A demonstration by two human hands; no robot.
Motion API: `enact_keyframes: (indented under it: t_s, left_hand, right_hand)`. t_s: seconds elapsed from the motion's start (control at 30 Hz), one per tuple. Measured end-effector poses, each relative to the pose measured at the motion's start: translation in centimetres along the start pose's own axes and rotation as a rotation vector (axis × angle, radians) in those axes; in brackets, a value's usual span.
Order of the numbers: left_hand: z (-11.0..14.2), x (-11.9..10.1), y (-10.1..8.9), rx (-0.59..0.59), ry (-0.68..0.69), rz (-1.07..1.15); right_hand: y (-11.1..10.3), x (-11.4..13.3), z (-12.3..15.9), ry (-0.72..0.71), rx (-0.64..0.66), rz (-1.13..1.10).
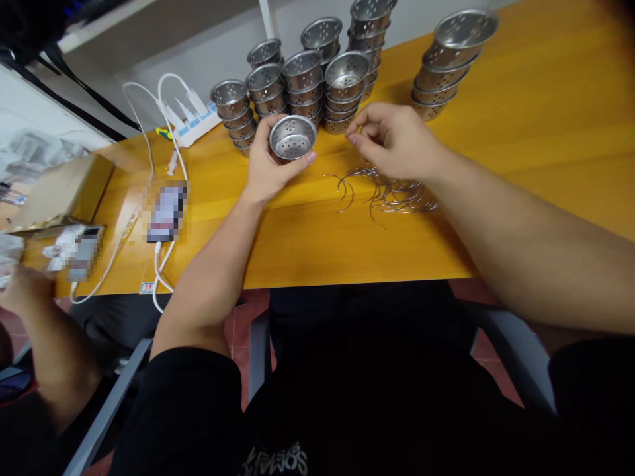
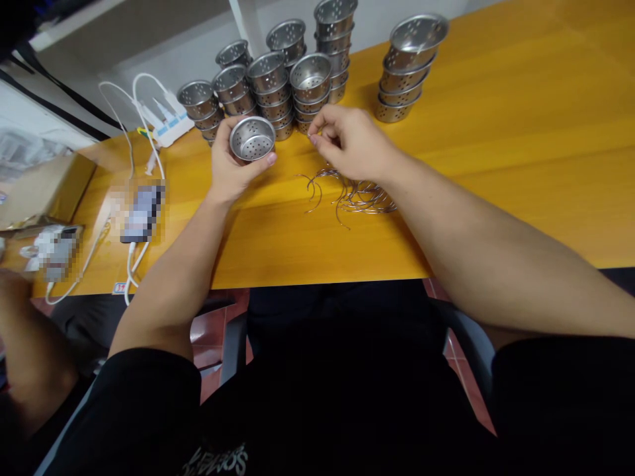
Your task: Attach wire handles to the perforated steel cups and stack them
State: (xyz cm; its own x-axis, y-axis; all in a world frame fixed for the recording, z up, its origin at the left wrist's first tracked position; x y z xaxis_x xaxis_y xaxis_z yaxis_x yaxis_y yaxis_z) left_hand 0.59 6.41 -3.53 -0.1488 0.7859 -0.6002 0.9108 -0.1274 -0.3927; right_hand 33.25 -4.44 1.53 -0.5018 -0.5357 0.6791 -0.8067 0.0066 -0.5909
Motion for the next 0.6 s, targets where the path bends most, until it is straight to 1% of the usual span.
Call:
enact_keyframes:
  t_s: [0.1, 0.27, 0.43, 0.6]
  left_hand:
    - [0.1, 0.0, 0.2, 0.035, 0.012, 0.026]
    - [0.2, -0.3, 0.4, 0.097, 0.014, 0.036]
    - [0.2, -1.3, 0.5, 0.098, -0.015, 0.017]
    - [0.2, -2.2, 0.5, 0.104, -0.019, 0.003]
  right_hand:
    - [-0.2, 0.1, 0.0, 0.035, -0.013, -0.042]
    - [-0.3, 0.6, 0.1, 0.033, -0.025, -0.062]
    - [-0.3, 1.1, 0.1, 0.012, -0.026, -0.084]
    - [-0.1, 0.7, -0.3, -0.023, -0.021, -0.125]
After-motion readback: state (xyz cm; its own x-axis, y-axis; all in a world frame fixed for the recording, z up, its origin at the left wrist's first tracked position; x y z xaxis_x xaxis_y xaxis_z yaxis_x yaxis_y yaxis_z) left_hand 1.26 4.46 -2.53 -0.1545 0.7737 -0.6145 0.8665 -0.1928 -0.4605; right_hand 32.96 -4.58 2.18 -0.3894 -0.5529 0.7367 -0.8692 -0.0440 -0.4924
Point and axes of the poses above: each hand's wrist, its own z-axis away from the middle knuckle, its own y-axis out of the palm, x = y × z, the point moved 2 cm from there along -z, towards the middle knuckle, and after that the axes turned 4 degrees about z, right-handed, at the moved point
